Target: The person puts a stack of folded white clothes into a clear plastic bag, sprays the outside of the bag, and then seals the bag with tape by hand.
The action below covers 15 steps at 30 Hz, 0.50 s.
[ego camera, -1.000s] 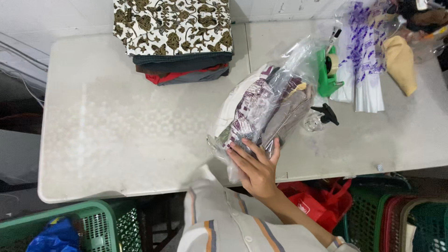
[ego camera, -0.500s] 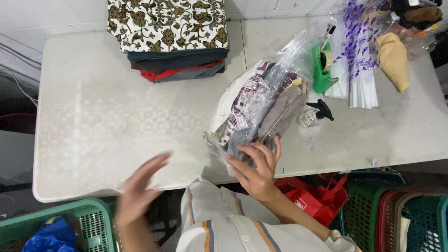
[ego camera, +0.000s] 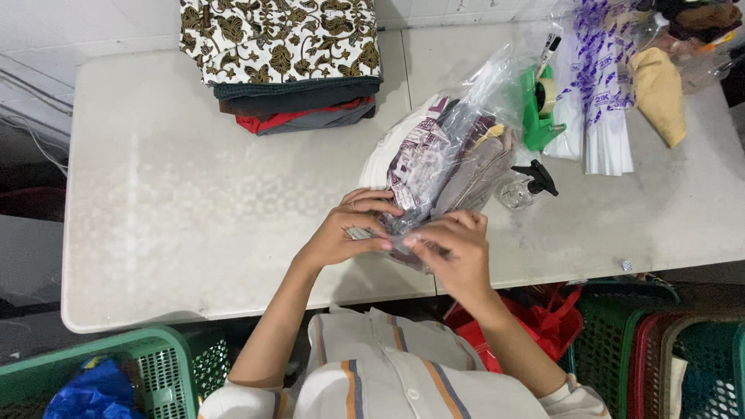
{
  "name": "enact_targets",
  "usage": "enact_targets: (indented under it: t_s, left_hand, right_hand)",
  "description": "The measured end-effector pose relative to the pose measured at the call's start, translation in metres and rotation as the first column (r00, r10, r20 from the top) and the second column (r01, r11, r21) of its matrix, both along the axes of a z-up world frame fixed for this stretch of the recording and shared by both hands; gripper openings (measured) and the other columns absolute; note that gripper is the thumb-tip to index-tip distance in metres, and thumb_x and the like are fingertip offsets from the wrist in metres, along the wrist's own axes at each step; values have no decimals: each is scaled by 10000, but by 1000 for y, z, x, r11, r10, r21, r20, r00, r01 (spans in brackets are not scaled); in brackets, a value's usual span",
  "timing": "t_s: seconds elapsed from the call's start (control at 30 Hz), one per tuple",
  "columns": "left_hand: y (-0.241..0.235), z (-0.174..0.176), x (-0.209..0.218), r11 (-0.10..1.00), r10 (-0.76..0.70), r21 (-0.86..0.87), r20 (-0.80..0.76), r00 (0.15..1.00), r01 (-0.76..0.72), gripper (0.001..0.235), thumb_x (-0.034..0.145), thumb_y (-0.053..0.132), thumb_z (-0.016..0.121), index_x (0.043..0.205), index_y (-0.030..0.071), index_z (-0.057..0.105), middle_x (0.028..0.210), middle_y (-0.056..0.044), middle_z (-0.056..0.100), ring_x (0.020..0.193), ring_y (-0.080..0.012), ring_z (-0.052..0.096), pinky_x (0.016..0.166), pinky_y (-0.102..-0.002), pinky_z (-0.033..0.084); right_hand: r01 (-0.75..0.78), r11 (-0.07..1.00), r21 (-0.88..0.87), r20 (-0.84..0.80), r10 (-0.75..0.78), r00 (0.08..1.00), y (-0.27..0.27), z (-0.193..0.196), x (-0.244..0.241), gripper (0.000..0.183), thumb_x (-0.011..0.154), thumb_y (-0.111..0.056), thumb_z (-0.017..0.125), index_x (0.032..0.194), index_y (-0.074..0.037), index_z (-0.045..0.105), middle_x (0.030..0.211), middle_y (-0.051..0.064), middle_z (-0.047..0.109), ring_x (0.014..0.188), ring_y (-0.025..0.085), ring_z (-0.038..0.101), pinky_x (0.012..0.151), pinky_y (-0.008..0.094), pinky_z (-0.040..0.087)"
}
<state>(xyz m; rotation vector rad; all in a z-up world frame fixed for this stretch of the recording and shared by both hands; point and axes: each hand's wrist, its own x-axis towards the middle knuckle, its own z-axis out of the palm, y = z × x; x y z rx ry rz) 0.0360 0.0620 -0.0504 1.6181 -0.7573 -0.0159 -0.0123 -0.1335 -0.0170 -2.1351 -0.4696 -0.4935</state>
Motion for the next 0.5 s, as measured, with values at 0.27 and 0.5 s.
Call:
enact_targets:
  t_s: [0.27, 0.5]
  left_hand:
    - [-3, -24, 0, 992, 5, -126, -35, 999, -9, 119, 741, 196, 770, 689, 117, 698, 1026, -79, 684, 1146, -315, 551, 1049, -481, 285]
    - [-4, -28, -1, 989, 24, -144, -46, 999, -30, 103, 741, 188, 770, 702, 116, 709, 1017, -78, 687, 1136, -305, 557, 1050, -479, 289]
  right_hand:
    - [138, 974, 177, -79, -126, 989, -5, -22, 10, 47, 762, -182, 773, 759, -170, 728, 614, -23, 654, 594, 134, 618, 765, 255, 372]
    - [108, 991, 73, -22, -107, 994, 3, 5, -18, 456, 764, -271, 745, 1158, -89, 607, 860, 64, 666, 815, 212, 619, 827, 368, 376]
